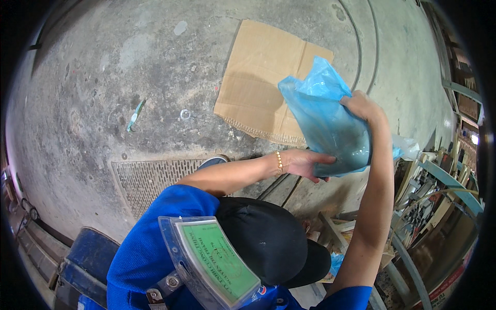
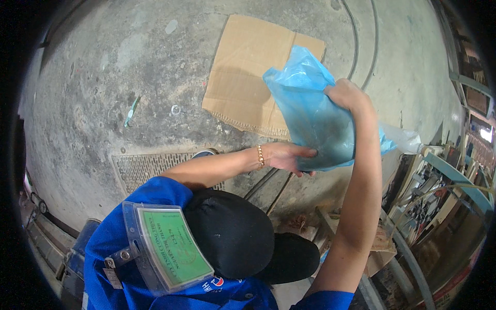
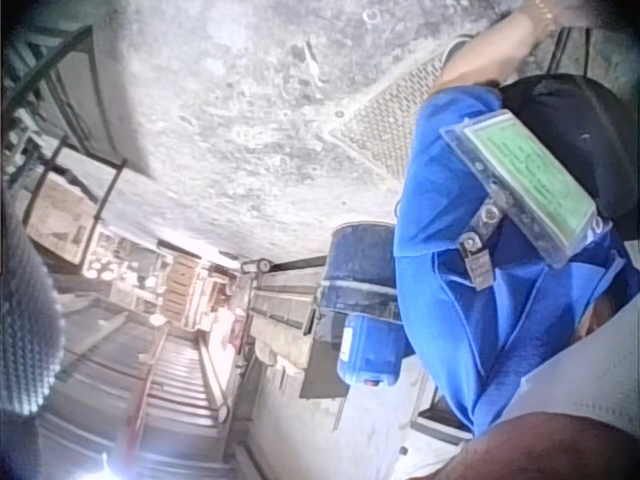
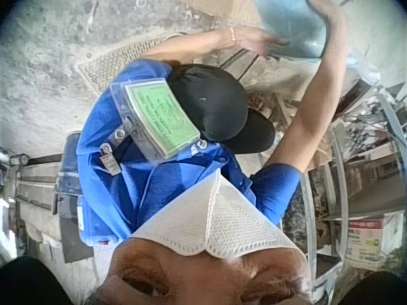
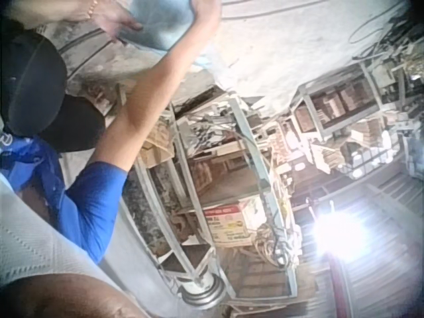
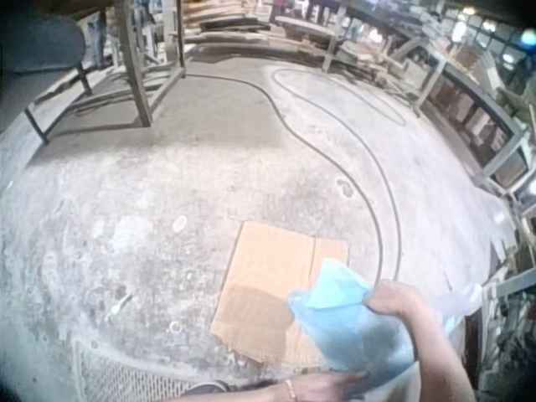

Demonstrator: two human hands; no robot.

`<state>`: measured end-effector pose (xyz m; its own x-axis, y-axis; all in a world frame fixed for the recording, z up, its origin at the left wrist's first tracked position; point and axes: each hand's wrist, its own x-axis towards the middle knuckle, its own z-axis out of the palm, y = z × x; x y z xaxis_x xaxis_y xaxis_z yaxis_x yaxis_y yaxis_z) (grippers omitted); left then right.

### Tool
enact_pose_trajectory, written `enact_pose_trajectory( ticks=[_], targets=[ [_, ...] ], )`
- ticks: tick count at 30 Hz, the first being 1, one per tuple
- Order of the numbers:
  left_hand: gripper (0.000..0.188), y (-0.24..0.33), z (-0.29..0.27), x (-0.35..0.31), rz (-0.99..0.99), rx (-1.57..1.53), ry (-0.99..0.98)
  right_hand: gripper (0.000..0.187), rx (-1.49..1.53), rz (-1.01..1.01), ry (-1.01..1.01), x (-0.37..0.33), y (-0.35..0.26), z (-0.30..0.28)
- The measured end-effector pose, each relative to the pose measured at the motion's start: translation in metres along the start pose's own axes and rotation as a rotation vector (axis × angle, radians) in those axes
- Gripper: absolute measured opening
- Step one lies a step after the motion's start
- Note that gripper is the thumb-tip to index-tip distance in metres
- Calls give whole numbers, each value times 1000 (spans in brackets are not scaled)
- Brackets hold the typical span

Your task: The person walks through a workshop, picks up a cardboard sheet, then pours a white powder from a plastic bag onto the cardboard. They add liquid from a plastic bottle and mix the contents with a wooden stick, continuing to stir the mixture.

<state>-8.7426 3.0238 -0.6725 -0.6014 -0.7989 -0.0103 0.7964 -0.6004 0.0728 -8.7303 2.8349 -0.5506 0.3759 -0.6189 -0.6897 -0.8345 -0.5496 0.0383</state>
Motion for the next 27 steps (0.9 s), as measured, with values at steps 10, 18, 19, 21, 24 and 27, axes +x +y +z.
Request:
enact_pose_trajectory(
  ticks=[10, 18, 19, 21, 24, 27],
  targets=[
    [31, 4, 20, 6, -1, -69, 116, 46, 12, 17, 21, -14, -7, -17],
    [34, -2, 26, 9, -9, -62, 100, 43, -20, 28, 75, -17, -5, -13],
    [35, -1, 27, 8, -14, -64, 109, 43, 31, 32, 66, -19, -5, -16],
    [36, 2, 27, 8, 0, -8, 100, 43, 135, 33, 43, -26, -4, -24],
    [37, 3, 28, 5, 6, -9, 129, 44, 88, 8, 92, -27, -12, -21],
    [38, 1, 34, 8, -17, -8, 107, 43, 38, 14, 105, -25, -4, -13]
  ],
)
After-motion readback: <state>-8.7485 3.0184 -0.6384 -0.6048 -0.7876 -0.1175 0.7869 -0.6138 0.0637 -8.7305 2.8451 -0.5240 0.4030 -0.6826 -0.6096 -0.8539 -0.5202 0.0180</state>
